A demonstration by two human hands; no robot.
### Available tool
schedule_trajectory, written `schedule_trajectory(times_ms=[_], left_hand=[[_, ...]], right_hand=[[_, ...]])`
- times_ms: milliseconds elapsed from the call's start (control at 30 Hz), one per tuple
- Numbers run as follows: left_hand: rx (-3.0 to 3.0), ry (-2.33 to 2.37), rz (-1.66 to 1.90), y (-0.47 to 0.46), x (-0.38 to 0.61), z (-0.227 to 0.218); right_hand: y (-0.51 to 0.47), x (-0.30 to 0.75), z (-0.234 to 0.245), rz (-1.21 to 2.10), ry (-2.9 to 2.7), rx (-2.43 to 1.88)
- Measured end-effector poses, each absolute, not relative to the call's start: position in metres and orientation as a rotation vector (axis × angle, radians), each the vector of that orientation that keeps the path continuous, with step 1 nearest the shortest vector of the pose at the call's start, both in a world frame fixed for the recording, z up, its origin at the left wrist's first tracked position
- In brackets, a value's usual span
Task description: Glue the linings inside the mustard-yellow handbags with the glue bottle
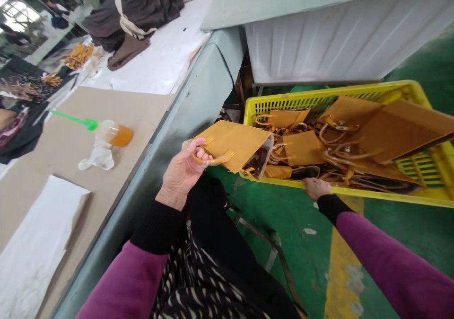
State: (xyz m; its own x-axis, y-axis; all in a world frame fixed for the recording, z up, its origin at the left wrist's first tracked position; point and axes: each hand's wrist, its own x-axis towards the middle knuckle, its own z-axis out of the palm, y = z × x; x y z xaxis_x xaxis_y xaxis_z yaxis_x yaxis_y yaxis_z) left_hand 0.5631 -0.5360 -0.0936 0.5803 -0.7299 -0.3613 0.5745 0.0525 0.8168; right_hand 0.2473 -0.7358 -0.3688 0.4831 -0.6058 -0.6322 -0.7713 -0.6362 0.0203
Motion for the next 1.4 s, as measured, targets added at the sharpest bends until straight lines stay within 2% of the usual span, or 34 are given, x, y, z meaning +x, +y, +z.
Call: schedule_trajectory(times_ms=[367,600,833,1133,1400], left_hand=[[1.069,-0.206,-1.054,-0.527,0.592,-0.103],[1.055,-0.156,-1.151,-0.521,0.572,-0.146],[1.112,-0.081,-1.217,-0.513,0.531,-0.177],[1.073,0.055,-1.109,-0.473,0.542,-0.206],[0.963,0.129,-1.274,-0.478,0.504,-0.202]], right_hand=[[-0.637,0.261,-0.369,1.004,1.112,-2.399],[-0.586,0.274,-0.373,0.98,1.182,-2.294],[-0.591,0.274,-0.376,0.793,1.197,-2.229],[-0.618,0.256,-0.38,0.547,1.117,-2.07],[-0.711,0.187,-0.385,0.57,1.7,-2.074]])
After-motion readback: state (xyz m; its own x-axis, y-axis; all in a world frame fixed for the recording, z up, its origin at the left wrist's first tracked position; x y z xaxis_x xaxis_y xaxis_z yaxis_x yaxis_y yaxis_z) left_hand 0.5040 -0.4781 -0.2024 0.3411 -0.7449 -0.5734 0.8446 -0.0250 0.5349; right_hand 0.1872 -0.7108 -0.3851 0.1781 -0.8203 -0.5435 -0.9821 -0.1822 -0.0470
